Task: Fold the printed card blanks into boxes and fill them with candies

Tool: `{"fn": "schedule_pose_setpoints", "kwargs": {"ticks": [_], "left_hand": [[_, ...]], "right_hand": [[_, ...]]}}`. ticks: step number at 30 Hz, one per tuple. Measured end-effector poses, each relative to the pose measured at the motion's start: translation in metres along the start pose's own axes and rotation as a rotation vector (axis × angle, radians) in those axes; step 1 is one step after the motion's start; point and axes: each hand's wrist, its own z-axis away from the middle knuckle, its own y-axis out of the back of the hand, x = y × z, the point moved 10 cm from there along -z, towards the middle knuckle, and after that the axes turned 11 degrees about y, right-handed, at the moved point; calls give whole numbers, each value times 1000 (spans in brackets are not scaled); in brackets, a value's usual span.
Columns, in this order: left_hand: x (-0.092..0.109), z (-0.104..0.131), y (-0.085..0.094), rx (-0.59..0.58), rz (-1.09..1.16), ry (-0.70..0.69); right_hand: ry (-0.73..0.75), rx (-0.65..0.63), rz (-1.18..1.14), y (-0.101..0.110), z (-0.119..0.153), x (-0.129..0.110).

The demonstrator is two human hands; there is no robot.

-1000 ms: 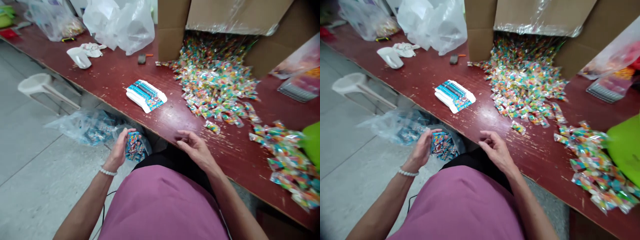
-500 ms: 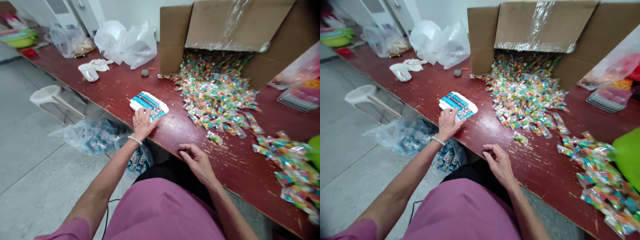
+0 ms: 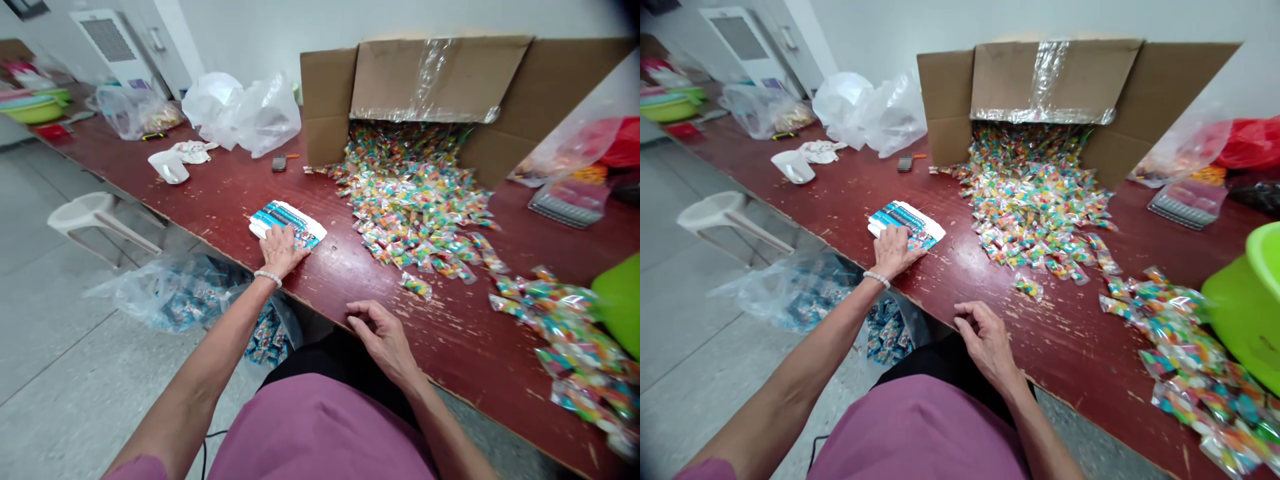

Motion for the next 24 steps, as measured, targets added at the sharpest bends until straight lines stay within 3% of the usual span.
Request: {"fn": "schedule_pose_setpoints", "kwargs": {"ticks": [4,8,11,13,15,19,24], "left_hand": [[-2,8,8,23,389,16],[-5,36,2,-97,670,29],[1,76,-7,-287,877,22],[8,105,-21,-515,1141,107],[14,125,-31,-645,1341,206],[21,120,-33,-625,1414,210],[1,88,-23,-455,1380,226]], "right_hand": [[-46,20,-44,1,1,5],[-299,102,-336,-2,3,26],[-384,218,-557,-2,-5,26],[-321,266,-635,1,-16,15],[-259,291,-677,4,-26,7],[-252,312,-587,8,-36,16],[-299,266,-253,19,-40,46]]}}
